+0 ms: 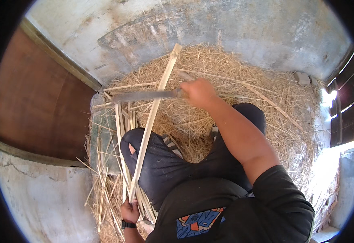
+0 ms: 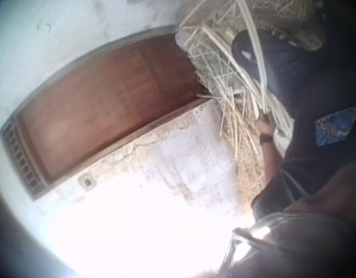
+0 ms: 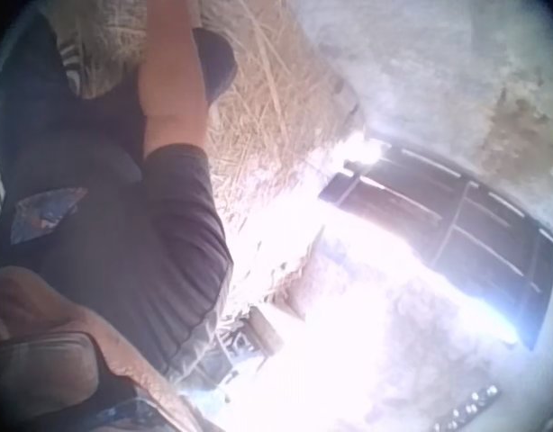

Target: The person sits on a straw-covered floor and uses a large knife to shave a long bamboo stick. They hold the stick with their left hand and repeatedly strike it with the knife in their right hand to remove the outer layer, creating thin strips of bamboo.

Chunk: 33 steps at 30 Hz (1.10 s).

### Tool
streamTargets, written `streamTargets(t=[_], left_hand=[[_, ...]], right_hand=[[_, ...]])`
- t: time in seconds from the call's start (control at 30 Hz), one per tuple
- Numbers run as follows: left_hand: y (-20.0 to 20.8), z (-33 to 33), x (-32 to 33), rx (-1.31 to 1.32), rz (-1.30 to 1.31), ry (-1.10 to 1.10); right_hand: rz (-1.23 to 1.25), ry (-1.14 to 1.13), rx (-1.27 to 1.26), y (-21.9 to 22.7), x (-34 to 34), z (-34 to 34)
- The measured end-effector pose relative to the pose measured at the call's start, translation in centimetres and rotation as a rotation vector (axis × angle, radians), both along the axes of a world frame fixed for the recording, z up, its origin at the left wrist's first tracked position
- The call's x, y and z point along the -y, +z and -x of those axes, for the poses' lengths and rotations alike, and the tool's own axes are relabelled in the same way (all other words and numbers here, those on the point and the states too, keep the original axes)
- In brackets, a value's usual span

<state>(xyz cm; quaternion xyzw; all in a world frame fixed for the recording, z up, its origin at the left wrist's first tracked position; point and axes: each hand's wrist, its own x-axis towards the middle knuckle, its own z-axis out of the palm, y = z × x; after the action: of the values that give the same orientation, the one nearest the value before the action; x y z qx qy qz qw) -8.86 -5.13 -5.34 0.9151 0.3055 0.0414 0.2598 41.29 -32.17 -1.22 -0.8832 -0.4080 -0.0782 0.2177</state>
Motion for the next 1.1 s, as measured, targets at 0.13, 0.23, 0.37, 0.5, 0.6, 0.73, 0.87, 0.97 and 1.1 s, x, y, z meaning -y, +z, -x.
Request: streamTargets(t=[0.13, 0.23, 0.37, 0.5, 0.6, 0.73, 0.87, 0.97, 1.1], left_hand=[[-1.2, 0.4, -1.3, 0.002, -0.042, -0.024], [1.0, -0.6, -0.9, 0.019, -0.053, -0.025], [0.6, -0.2, -1.1, 0.001, -0.019, -0.038], [1.0, -0.8, -0.2, 0.031, 0.089, -0.001], [-0.9, 0.0, -1.2, 0.132, 0.128, -0.007], [-0.4, -0.6, -1.7, 0.017, -0.113, -0.041], [2.0, -1.9, -0.8, 0.048, -0.057, -0.034], [0.0, -1.1, -1.1, 0.067, 0.049, -0.021], [-1.0, -0.6, -1.4, 0.037, 0.131, -0.020]], right_hand=[[-0.108, -0.325, -0.366, -1.2, -0.1, -2.4], [-0.087, -0.509, -0.487, -0.8, 0.7, -3.5], [-0.081, -0.392, -0.364, -0.1, 0.2, -1.8], [0.032, -0.039, -0.177, 0.8, -0.9, 1.5], [0.207, 0.087, 0.003, 1.2, -1.6, 1.1], [0.047, -0.402, -0.320, -0.8, 0.7, -2.9], [-0.019, -0.522, -0.301, -1.0, 0.9, -2.8], [-0.063, -0.483, -0.376, 0.5, -0.6, -1.3], [0.004, -0.107, -0.105, 0.9, -1.0, 1.6]])
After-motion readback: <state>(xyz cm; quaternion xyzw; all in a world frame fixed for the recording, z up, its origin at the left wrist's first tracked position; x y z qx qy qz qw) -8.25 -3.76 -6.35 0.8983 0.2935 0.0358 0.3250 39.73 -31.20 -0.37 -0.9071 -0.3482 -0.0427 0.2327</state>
